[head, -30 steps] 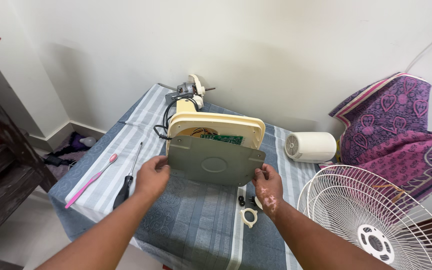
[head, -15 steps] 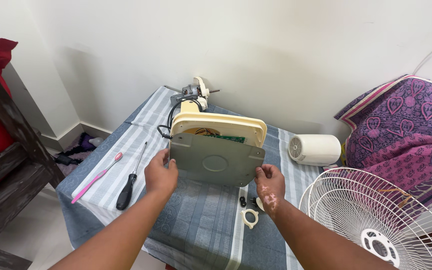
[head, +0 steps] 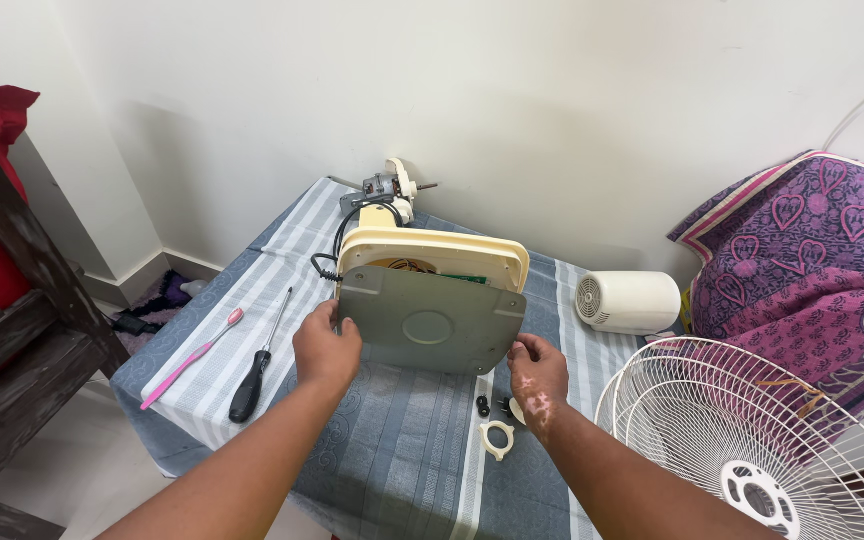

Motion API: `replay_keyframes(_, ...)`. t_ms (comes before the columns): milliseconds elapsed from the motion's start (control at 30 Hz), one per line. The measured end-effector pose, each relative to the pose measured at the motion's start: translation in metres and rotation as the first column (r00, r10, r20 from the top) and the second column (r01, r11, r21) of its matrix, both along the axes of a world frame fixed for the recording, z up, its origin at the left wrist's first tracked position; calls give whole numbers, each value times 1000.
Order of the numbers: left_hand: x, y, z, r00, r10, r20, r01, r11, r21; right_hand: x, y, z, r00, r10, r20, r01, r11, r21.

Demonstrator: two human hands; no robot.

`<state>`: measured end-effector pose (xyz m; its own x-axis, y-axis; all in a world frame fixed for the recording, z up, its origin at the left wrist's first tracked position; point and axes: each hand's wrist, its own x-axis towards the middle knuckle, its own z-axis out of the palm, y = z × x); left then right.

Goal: The person services a table fan on a table. They use a screwdriver to work on the fan's control board inside the housing, remove small parts, fit the metal back panel onto the fan housing, and drive screws to secure the panel in place.

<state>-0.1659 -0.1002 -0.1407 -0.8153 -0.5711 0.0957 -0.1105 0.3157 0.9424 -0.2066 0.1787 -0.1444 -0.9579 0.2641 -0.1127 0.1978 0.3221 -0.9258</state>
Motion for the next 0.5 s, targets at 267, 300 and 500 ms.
replay_keyframes(267, -4, 2, 8, 999, 28, 17, -27, 999, -22, 2, -4, 5, 999, -31, -23, 31, 999, -7)
replay_keyframes(300, -5, 3, 9, 999, 42, 18, -41, 998, -39, 4, -4, 7, 999, -34, -31, 34, 999, -5)
replay_keyframes(500, -7, 5, 17, 1000, 17, -20, -17, 1000, 25, 6, -6, 25, 991, -58, -121, 66, 996, 63)
